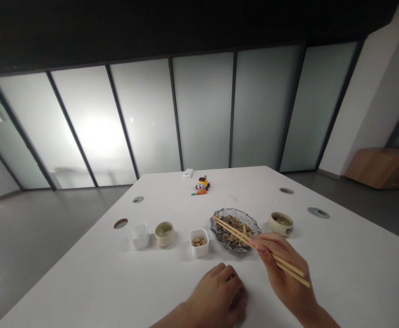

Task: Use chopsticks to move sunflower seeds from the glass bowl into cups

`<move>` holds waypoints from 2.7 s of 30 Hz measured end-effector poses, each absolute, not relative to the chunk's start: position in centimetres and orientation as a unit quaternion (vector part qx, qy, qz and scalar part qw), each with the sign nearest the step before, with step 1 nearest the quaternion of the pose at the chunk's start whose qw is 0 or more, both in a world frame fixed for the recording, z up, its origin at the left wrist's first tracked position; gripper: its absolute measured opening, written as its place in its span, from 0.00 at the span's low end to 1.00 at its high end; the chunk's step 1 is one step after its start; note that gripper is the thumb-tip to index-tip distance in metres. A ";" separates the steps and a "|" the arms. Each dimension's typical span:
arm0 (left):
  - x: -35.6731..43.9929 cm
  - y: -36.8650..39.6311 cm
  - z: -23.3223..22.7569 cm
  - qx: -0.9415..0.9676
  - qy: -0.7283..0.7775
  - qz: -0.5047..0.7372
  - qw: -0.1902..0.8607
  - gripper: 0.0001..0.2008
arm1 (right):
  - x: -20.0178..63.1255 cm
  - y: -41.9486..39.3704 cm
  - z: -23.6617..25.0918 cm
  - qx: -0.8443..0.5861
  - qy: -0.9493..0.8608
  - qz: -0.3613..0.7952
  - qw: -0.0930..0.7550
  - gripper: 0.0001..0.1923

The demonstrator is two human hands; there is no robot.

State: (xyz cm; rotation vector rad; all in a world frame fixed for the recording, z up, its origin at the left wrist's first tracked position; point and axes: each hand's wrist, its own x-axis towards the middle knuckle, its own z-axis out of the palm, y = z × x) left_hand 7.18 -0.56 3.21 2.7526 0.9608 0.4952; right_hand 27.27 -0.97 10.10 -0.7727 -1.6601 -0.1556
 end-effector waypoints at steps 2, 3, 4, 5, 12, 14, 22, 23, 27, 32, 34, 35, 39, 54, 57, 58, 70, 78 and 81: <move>7.2 -0.6 3.1 0.927 0.323 0.169 0.088 0.04 | 27.2 -1.0 10.0 -0.325 -0.723 -0.067 0.606 0.10; 7.2 -0.6 3.1 0.927 0.322 0.169 0.088 0.05 | 27.2 -1.1 10.0 -0.319 -0.728 -0.065 0.603 0.10; 7.2 -0.6 3.1 0.928 0.321 0.169 0.089 0.05 | 27.1 -1.2 10.0 -0.312 -0.734 -0.063 0.600 0.10; 7.3 -0.6 3.2 0.928 0.321 0.169 0.090 0.04 | 27.0 -1.2 9.9 -0.305 -0.740 -0.061 0.596 0.10; 7.2 -0.7 3.4 0.927 0.324 0.168 0.090 0.04 | 27.1 -0.6 9.8 -0.358 -0.721 -0.080 0.588 0.09; 7.2 -0.7 3.4 0.927 0.323 0.168 0.091 0.05 | 27.4 -0.1 9.7 -0.386 -0.712 -0.082 0.581 0.11; 7.0 -0.7 3.6 0.927 0.320 0.167 0.104 0.07 | 27.9 0.4 9.7 -0.397 -0.705 -0.100 0.579 0.10; 7.0 -0.7 3.6 0.927 0.321 0.166 0.103 0.06 | 27.9 0.4 9.7 -0.393 -0.708 -0.098 0.579 0.10; 7.0 -0.7 3.5 0.926 0.324 0.165 0.104 0.07 | 27.8 0.6 9.4 -0.389 -0.718 -0.089 0.571 0.09; 7.1 -0.8 3.9 0.927 0.326 0.156 0.103 0.07 | 27.9 1.0 8.8 -0.403 -0.723 -0.073 0.556 0.11; 7.1 -0.8 4.0 0.928 0.325 0.153 0.100 0.06 | 28.0 1.0 8.7 -0.406 -0.724 -0.065 0.553 0.12; 7.1 -0.8 4.0 0.928 0.325 0.152 0.098 0.06 | 28.0 1.0 8.7 -0.407 -0.724 -0.063 0.553 0.12; 6.9 -0.9 3.9 0.929 0.321 0.158 0.094 0.06 | 28.0 0.8 8.9 -0.404 -0.716 -0.071 0.565 0.10; 7.1 -0.6 3.4 0.929 0.314 0.176 0.081 0.05 | 26.4 -1.6 10.0 -0.324 -0.742 -0.021 0.586 0.11; 7.2 -0.7 3.4 0.929 0.314 0.179 0.084 0.05 | 26.3 -1.6 9.8 -0.318 -0.746 -0.017 0.584 0.10; 7.2 -0.7 3.4 0.929 0.316 0.176 0.083 0.05 | 26.4 -1.6 9.7 -0.324 -0.741 -0.026 0.587 0.10; 6.8 -0.6 3.4 0.927 0.319 0.174 0.096 0.07 | 27.6 0.5 9.3 -0.395 -0.726 -0.047 0.562 0.11; 6.9 -0.7 3.2 0.929 0.320 0.162 0.086 0.07 | 27.3 0.5 8.8 -0.406 -0.734 -0.011 0.545 0.14; 6.9 -0.7 3.2 0.929 0.321 0.159 0.094 0.07 | 27.4 0.5 8.9 -0.404 -0.730 -0.020 0.551 0.15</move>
